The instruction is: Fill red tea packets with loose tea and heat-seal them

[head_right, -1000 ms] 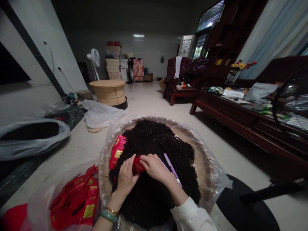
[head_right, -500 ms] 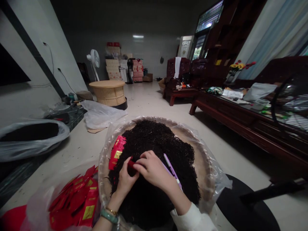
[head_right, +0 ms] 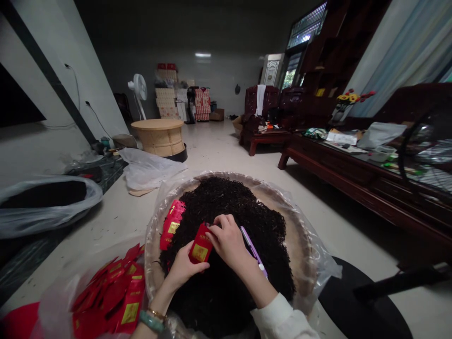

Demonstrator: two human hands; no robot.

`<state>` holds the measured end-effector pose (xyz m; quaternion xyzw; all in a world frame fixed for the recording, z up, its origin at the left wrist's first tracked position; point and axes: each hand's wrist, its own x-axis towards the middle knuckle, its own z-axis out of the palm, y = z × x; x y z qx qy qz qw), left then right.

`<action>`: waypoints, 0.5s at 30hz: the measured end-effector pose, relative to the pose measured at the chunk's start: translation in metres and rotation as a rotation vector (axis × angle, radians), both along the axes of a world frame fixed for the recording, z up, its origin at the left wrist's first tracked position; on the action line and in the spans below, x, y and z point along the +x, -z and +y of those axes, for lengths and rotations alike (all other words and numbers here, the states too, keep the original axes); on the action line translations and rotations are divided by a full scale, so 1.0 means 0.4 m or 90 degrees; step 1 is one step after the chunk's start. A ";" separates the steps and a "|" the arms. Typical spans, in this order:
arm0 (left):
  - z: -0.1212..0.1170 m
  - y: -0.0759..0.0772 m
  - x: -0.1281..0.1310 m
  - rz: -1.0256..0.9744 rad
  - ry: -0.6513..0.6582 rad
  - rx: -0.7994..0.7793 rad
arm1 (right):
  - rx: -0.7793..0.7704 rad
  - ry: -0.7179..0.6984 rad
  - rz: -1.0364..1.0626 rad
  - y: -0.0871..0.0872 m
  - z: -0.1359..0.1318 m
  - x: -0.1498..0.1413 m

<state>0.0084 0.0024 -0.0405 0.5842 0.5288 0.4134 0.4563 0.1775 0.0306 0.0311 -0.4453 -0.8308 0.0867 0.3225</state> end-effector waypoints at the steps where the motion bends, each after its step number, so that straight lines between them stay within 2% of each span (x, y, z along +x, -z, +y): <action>1: -0.002 -0.001 0.003 0.005 -0.007 0.004 | 0.002 -0.007 -0.012 -0.006 -0.003 -0.001; 7: -0.015 -0.017 0.011 0.110 -0.023 0.033 | -0.174 0.050 -0.037 -0.016 0.013 -0.011; 10: -0.014 -0.017 0.011 0.143 -0.009 0.037 | -0.237 0.002 -0.037 -0.003 0.020 -0.015; 13: -0.009 -0.009 0.014 0.116 0.009 0.019 | -0.218 -0.048 -0.019 0.006 0.020 -0.011; 15: -0.006 -0.005 0.016 0.077 0.006 0.004 | -0.156 -0.029 -0.017 0.006 0.019 -0.004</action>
